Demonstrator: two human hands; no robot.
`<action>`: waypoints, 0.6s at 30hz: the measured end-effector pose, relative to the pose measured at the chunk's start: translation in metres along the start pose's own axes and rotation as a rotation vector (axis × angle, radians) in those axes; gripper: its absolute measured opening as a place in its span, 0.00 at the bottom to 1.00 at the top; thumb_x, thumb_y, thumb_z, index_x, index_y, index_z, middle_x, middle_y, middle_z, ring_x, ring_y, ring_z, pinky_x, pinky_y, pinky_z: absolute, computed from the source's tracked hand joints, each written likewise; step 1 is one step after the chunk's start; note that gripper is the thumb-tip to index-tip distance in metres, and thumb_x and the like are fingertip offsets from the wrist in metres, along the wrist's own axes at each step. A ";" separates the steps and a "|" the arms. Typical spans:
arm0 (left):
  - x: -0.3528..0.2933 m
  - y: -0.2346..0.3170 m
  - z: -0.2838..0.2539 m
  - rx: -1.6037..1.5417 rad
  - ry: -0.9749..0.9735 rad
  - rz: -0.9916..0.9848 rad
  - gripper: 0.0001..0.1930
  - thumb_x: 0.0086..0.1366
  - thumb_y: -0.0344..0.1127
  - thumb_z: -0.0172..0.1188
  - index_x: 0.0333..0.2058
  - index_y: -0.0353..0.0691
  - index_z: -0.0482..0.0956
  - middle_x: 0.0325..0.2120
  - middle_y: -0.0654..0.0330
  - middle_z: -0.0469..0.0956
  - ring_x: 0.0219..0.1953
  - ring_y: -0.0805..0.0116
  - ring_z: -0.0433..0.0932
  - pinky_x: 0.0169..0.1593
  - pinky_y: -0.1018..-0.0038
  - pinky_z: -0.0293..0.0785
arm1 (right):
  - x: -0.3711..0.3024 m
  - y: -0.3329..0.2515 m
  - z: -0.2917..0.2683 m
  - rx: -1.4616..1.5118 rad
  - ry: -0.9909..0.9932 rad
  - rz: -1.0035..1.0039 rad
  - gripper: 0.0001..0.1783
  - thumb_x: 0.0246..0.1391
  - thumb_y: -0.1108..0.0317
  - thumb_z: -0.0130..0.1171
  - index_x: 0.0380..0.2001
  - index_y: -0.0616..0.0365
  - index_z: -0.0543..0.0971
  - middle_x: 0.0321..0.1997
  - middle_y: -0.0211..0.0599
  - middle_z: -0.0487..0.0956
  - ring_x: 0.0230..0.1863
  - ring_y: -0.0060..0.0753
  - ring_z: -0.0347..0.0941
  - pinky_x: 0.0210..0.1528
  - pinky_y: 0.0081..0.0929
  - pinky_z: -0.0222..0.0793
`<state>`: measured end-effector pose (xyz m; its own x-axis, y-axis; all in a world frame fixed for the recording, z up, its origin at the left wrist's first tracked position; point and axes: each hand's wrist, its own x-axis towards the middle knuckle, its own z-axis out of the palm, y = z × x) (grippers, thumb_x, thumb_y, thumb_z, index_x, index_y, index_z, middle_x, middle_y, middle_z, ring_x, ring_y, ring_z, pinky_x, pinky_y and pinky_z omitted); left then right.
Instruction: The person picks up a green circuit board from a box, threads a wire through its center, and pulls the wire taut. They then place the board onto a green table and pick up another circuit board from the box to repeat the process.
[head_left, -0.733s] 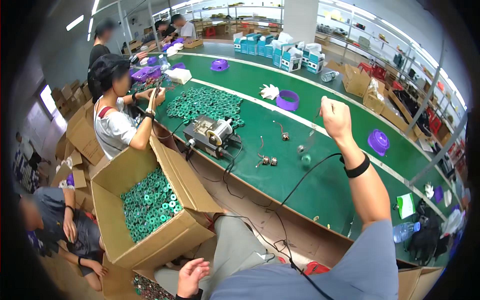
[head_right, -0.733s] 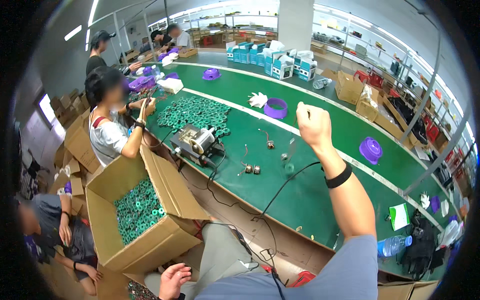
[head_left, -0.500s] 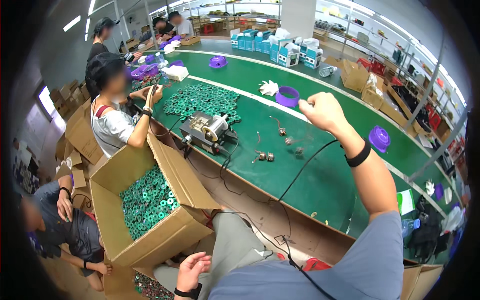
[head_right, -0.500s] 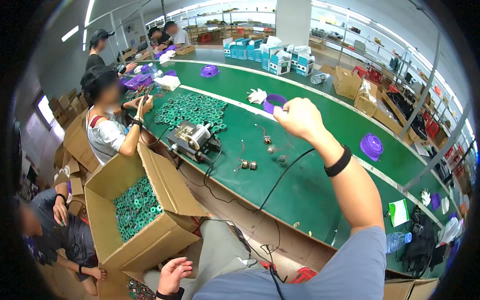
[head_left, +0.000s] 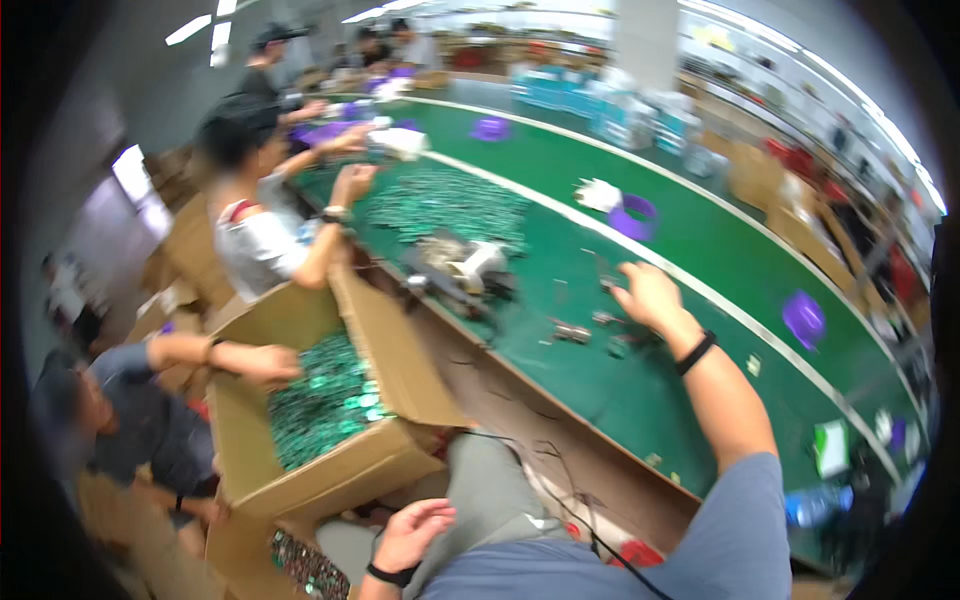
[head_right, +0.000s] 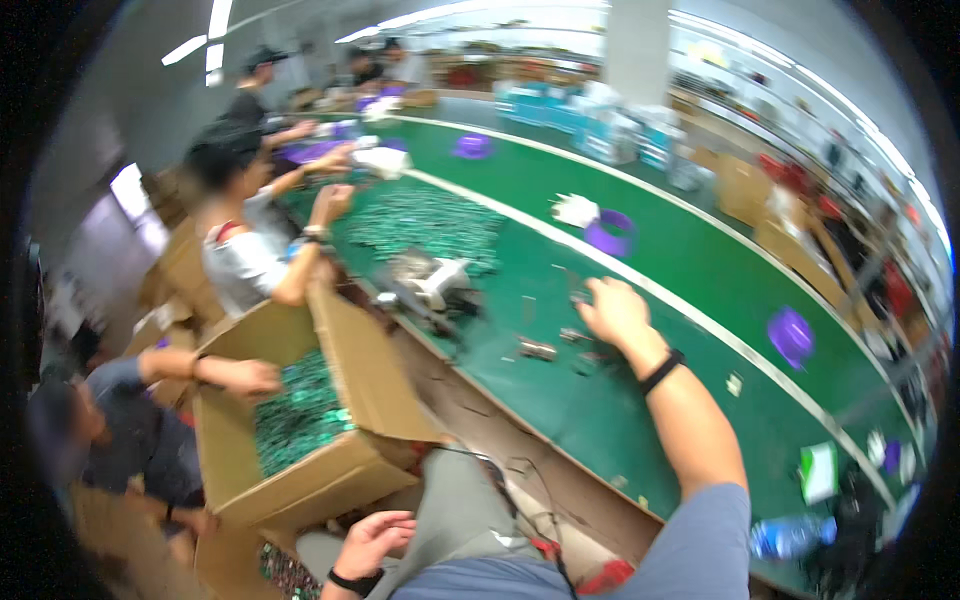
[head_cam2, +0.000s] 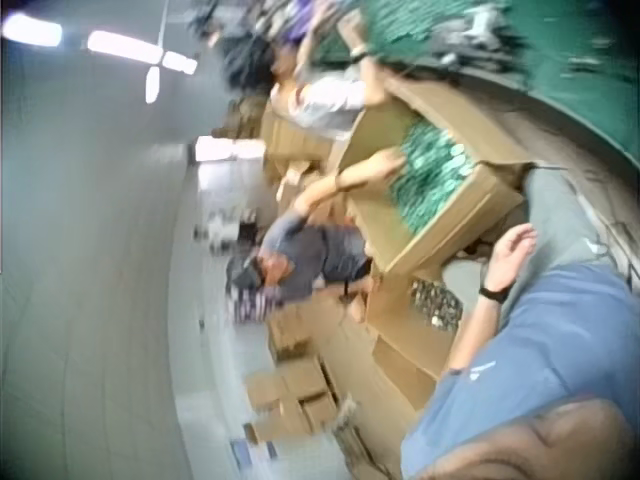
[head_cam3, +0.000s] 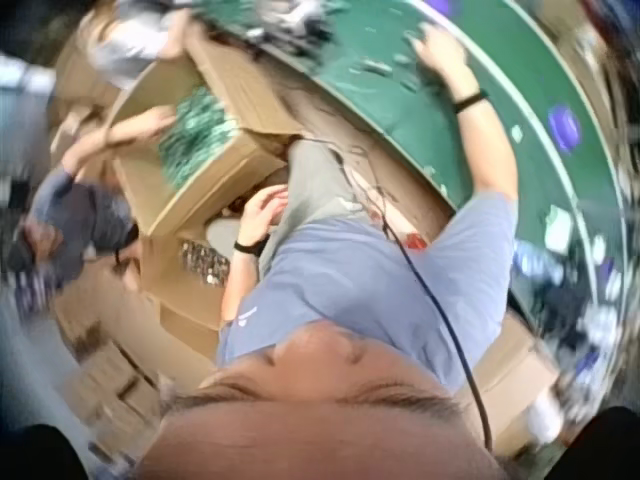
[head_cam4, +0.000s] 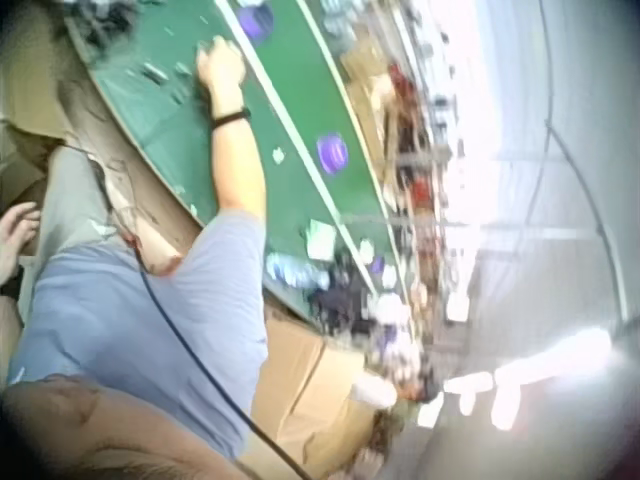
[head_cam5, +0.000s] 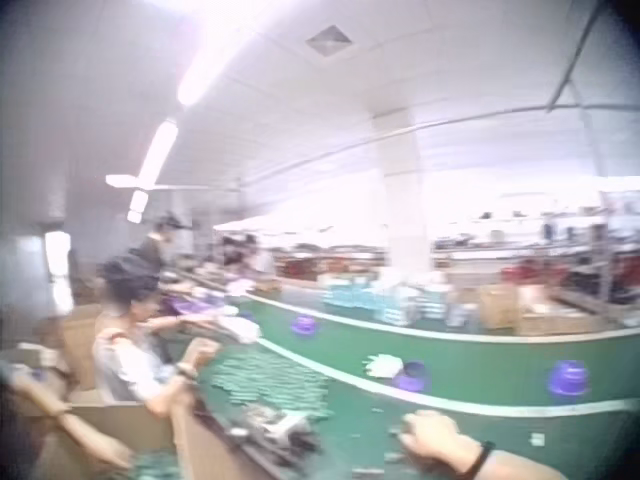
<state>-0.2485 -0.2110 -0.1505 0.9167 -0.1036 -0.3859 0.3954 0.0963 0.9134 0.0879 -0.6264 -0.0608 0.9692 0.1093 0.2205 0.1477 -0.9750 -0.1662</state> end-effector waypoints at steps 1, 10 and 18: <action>-0.003 -0.001 0.004 0.035 -0.008 0.025 0.16 0.72 0.29 0.56 0.57 0.33 0.75 0.48 0.55 0.81 0.50 0.68 0.80 0.55 0.71 0.77 | 0.010 -0.003 0.008 0.041 -0.019 0.020 0.28 0.55 0.52 0.60 0.55 0.55 0.77 0.52 0.50 0.80 0.54 0.55 0.76 0.56 0.48 0.74; -0.046 -0.026 0.005 -0.197 0.163 0.066 0.16 0.72 0.34 0.58 0.55 0.37 0.77 0.45 0.59 0.82 0.45 0.72 0.80 0.50 0.73 0.80 | 0.047 0.037 0.085 0.164 0.268 -0.201 0.07 0.45 0.78 0.60 0.31 0.65 0.79 0.34 0.50 0.75 0.39 0.57 0.73 0.44 0.45 0.72; -0.042 -0.035 0.004 -0.184 0.117 0.144 0.18 0.73 0.37 0.59 0.57 0.38 0.75 0.45 0.60 0.81 0.43 0.73 0.80 0.48 0.74 0.80 | -0.148 -0.210 -0.058 0.573 0.214 -0.877 0.10 0.55 0.73 0.60 0.41 0.61 0.79 0.37 0.40 0.77 0.38 0.38 0.75 0.43 0.30 0.72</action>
<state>-0.3013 -0.2138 -0.1658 0.9604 0.0387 -0.2760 0.2545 0.2815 0.9252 -0.0978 -0.4491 -0.0026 0.4335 0.6376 0.6369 0.9007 -0.3303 -0.2824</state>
